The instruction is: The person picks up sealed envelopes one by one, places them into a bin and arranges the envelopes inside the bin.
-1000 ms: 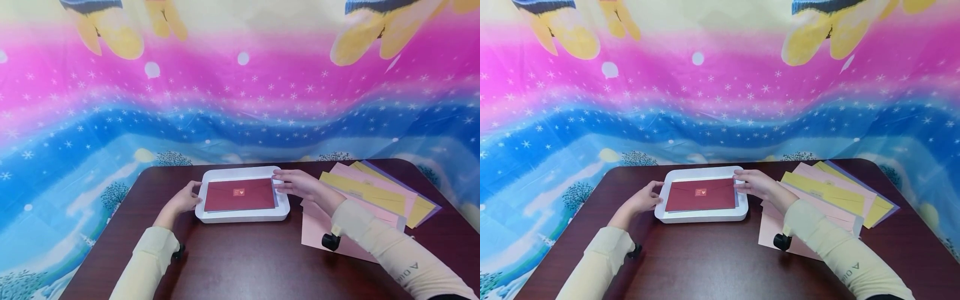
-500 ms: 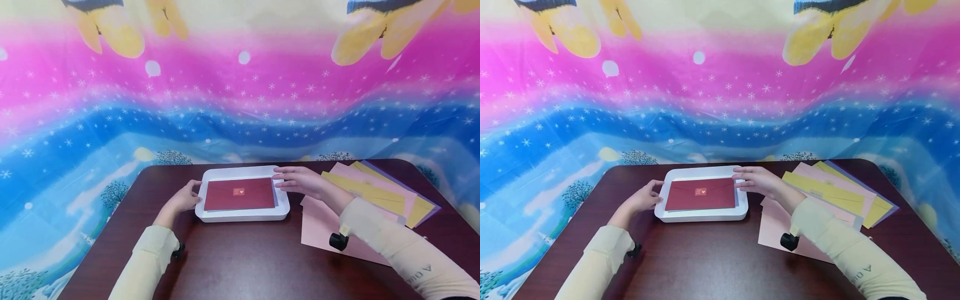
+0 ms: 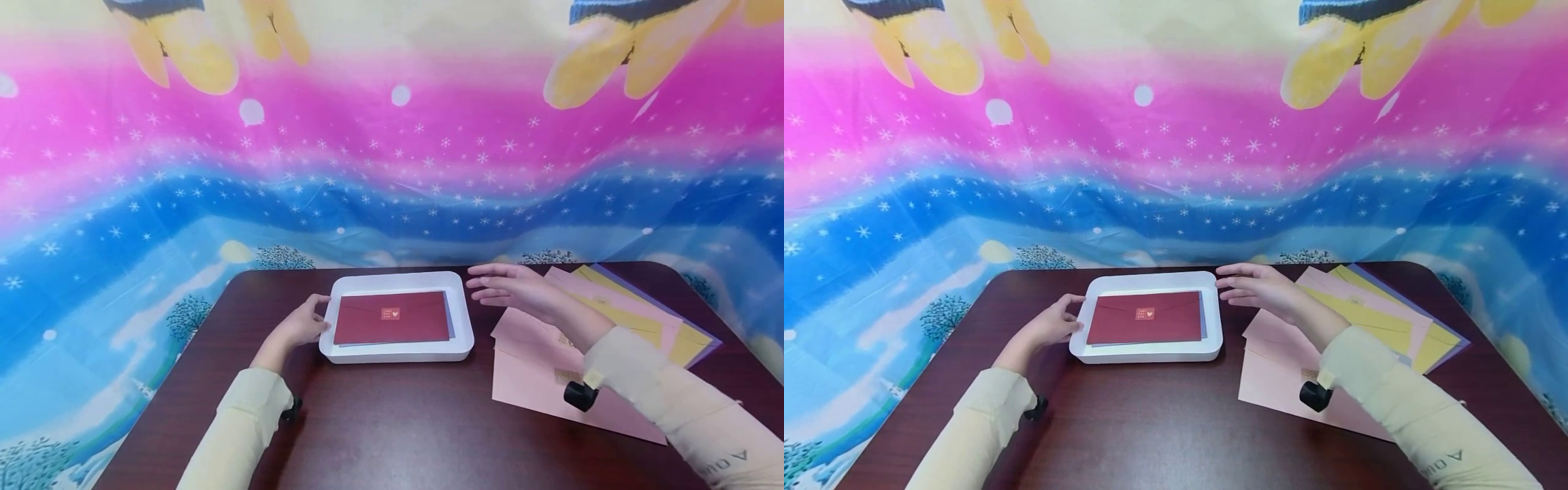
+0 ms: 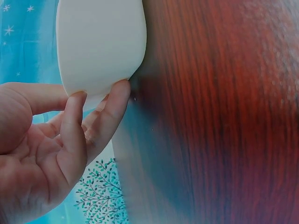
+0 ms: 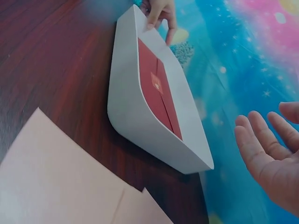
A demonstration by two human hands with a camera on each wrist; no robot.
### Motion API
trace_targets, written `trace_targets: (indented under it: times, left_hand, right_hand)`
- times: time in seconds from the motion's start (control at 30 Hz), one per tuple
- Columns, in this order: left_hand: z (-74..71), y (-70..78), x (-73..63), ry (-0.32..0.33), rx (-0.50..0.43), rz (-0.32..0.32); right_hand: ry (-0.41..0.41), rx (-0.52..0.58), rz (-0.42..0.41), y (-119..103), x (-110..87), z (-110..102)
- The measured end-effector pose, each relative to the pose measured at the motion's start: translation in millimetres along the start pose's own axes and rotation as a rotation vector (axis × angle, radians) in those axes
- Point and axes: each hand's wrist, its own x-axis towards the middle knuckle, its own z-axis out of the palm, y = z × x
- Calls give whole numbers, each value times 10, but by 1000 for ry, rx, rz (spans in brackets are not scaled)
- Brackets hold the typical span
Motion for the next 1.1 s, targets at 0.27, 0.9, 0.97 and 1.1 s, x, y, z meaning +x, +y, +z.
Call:
trace_targets:
  times: [0.27,0.9,0.97,1.1]
  left_hand:
    - [3,-3,6,-1,-1,-5]
    - [4,-9,4,-9,-20,6]
    - [5,-6,-1,-10,-18,5]
    - [2,7,-6,-12,-20,8]
  right_hand:
    - [-11,-85,-57,-11,-207,-231]
    - [92,-229,-36,130,-651,-660]
    - [98,-259,-28,158,-689,-697]
    - [96,-338,-42,231,-776,-752]
